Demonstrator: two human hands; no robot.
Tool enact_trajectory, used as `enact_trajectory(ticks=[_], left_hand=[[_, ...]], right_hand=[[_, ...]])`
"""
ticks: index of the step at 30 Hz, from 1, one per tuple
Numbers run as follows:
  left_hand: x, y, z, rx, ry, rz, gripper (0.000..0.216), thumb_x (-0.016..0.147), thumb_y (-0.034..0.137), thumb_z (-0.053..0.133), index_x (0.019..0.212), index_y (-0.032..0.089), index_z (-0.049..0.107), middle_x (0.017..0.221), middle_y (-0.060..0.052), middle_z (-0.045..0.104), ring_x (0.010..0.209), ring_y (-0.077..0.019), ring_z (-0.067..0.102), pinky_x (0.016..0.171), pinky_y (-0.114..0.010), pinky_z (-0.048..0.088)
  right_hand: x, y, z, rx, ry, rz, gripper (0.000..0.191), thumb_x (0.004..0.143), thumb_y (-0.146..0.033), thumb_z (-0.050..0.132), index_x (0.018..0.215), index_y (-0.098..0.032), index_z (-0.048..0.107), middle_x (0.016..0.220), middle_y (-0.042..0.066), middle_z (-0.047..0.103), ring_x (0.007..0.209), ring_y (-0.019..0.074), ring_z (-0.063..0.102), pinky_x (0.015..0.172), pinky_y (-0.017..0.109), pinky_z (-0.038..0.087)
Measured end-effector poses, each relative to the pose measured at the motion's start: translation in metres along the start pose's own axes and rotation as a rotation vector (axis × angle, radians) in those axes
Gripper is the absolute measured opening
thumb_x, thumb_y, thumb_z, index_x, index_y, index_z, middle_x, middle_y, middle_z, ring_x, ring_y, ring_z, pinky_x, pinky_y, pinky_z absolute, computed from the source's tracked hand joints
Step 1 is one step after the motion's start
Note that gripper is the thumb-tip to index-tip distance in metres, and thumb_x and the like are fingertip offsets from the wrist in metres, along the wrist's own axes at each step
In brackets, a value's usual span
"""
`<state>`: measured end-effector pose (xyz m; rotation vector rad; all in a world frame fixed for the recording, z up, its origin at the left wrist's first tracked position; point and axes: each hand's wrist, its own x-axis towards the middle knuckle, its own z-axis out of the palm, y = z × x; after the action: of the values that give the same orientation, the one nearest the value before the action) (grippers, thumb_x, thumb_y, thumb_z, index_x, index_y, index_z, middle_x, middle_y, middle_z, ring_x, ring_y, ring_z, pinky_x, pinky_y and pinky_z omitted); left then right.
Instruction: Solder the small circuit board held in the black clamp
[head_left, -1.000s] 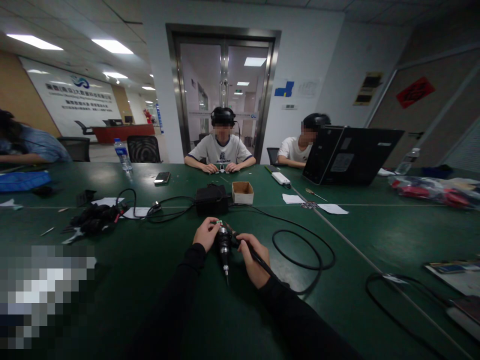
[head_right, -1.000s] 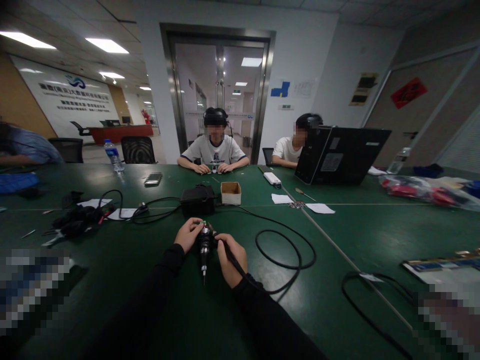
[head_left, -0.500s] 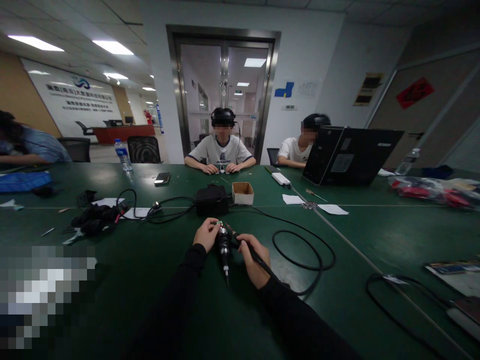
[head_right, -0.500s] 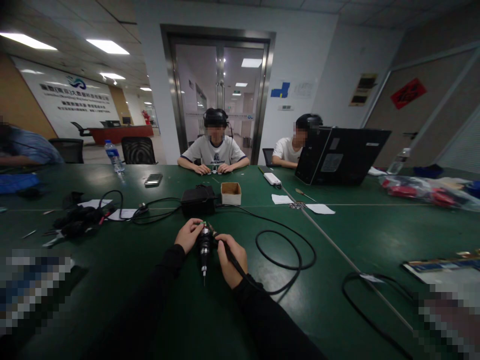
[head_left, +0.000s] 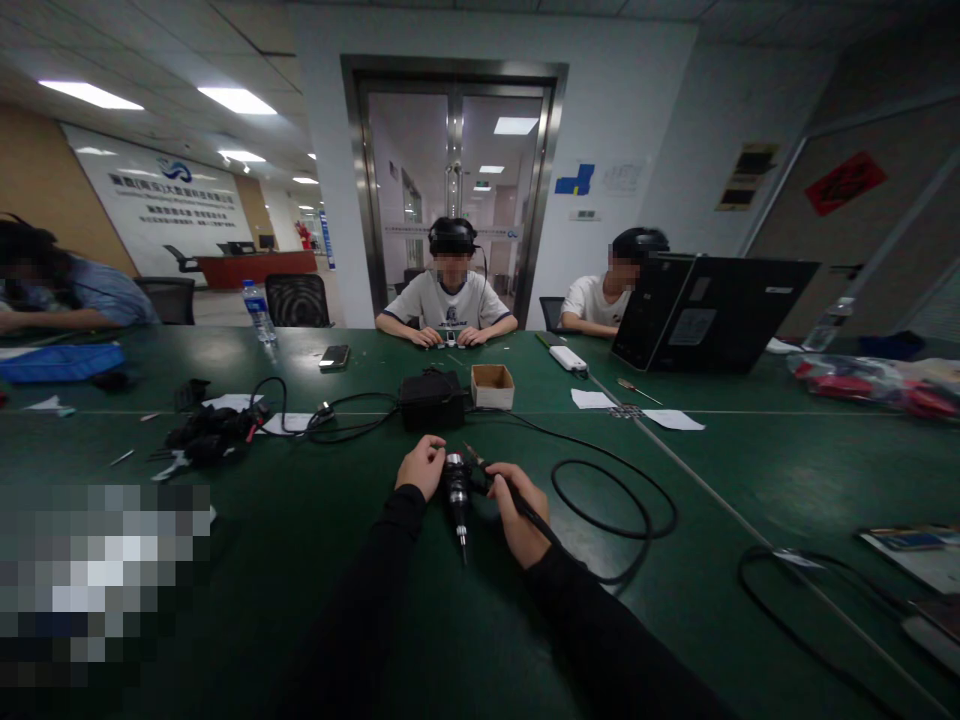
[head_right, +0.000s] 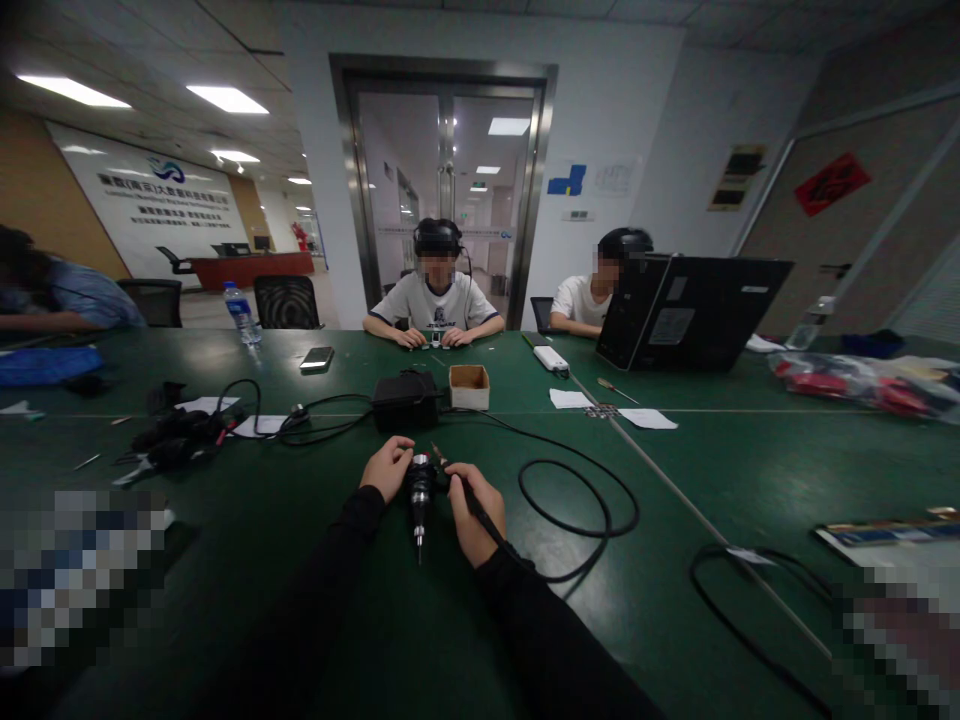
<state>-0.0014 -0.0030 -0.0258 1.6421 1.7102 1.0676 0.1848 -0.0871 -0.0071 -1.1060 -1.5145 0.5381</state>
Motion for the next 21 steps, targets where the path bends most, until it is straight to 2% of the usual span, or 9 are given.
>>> enact_trajectory(ticks=[7, 12, 17, 21], left_hand=[[-0.019, 0.007, -0.006, 0.038, -0.013, 0.033, 0.022, 0.091, 0.017, 0.048, 0.105, 0.023, 0.063, 0.083, 0.001, 0.07, 0.08, -0.0155, 0.063, 0.074, -0.025, 0.043], [-0.038, 0.009, -0.014, 0.078, -0.031, 0.049, 0.027, 0.091, 0.017, 0.046, 0.109, 0.025, 0.065, 0.088, -0.001, 0.071, 0.081, -0.0168, 0.063, 0.073, -0.026, 0.044], [-0.051, 0.011, -0.018, 0.056, -0.07, 0.06, 0.039, 0.089, 0.011, 0.047, 0.123, 0.024, 0.061, 0.106, -0.004, 0.072, 0.094, -0.0169, 0.065, 0.084, -0.027, 0.048], [-0.055, 0.01, -0.018, 0.044, -0.092, 0.055, 0.041, 0.089, 0.009, 0.045, 0.125, 0.022, 0.06, 0.115, -0.006, 0.071, 0.104, -0.0175, 0.065, 0.09, -0.028, 0.048]], right_hand=[[0.0, -0.003, -0.005, -0.043, 0.087, 0.057, 0.028, 0.091, -0.04, 0.049, 0.096, -0.02, 0.068, 0.068, 0.0, 0.063, 0.064, 0.0177, 0.061, 0.063, 0.027, 0.047], [-0.008, -0.001, -0.012, -0.043, 0.137, 0.095, 0.033, 0.091, -0.044, 0.048, 0.1, -0.019, 0.067, 0.068, -0.001, 0.062, 0.059, 0.0165, 0.057, 0.058, 0.027, 0.044], [-0.017, -0.002, -0.016, -0.02, 0.156, 0.149, 0.033, 0.089, -0.046, 0.049, 0.099, -0.019, 0.066, 0.069, 0.0, 0.061, 0.057, 0.0161, 0.055, 0.055, 0.026, 0.042], [-0.021, -0.004, -0.019, -0.011, 0.159, 0.152, 0.035, 0.089, -0.047, 0.05, 0.099, -0.018, 0.067, 0.068, 0.0, 0.062, 0.055, 0.0156, 0.054, 0.052, 0.026, 0.041]])
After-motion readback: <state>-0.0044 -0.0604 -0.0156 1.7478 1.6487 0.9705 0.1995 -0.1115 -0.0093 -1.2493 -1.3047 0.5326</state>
